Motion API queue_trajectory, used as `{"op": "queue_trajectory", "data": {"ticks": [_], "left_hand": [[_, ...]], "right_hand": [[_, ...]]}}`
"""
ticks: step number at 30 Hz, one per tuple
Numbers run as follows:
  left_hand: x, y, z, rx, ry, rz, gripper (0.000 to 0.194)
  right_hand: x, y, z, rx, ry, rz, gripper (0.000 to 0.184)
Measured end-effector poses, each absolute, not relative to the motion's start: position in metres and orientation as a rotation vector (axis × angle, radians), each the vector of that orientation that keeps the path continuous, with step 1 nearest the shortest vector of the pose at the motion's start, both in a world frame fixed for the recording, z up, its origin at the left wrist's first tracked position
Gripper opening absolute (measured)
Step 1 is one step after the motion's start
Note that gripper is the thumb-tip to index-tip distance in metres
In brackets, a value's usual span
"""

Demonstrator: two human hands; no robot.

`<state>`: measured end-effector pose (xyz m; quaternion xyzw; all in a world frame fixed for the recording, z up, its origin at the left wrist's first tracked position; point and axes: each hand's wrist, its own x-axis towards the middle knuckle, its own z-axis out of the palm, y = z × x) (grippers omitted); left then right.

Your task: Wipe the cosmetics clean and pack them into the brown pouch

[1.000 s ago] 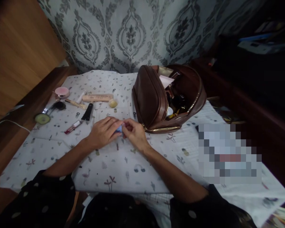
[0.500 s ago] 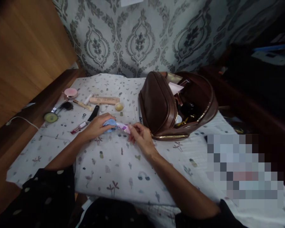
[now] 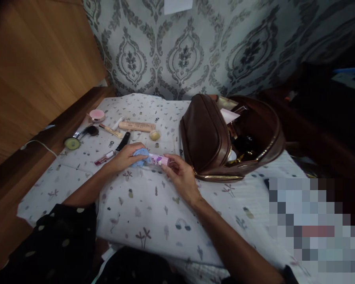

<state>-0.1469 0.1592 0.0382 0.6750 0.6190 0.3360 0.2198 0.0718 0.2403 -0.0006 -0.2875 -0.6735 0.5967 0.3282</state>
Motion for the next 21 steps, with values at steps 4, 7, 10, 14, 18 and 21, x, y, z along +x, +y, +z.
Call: {"op": "queue_trajectory", "data": {"ticks": [4,7,10,14,18,21], "left_hand": [[-0.147,0.159,0.039,1.875,1.708,0.951,0.024],[-0.143,0.157,0.045,1.94,1.743,0.935,0.024],[-0.138,0.154,0.053,2.06,1.798,0.874,0.024],[-0.134,0.148,0.063,2.25,1.845,0.807,0.028],[-0.13,0.144,0.073,2.411,1.841,0.878,0.025],[-0.119,0.141,0.084,2.46,1.737,1.03,0.015]], "right_hand": [[0.073,0.24,0.0,-0.734,-1.81,1.523,0.043],[0.075,0.238,0.005,-0.734,-1.829,1.555,0.039],[0.074,0.236,0.011,-0.758,-1.774,1.662,0.046],[0.071,0.23,0.016,-0.784,-1.602,1.805,0.051],[0.072,0.223,0.027,-0.762,-1.497,1.859,0.049],[0.086,0.218,0.05,-0.701,-1.521,1.766,0.044]]}}
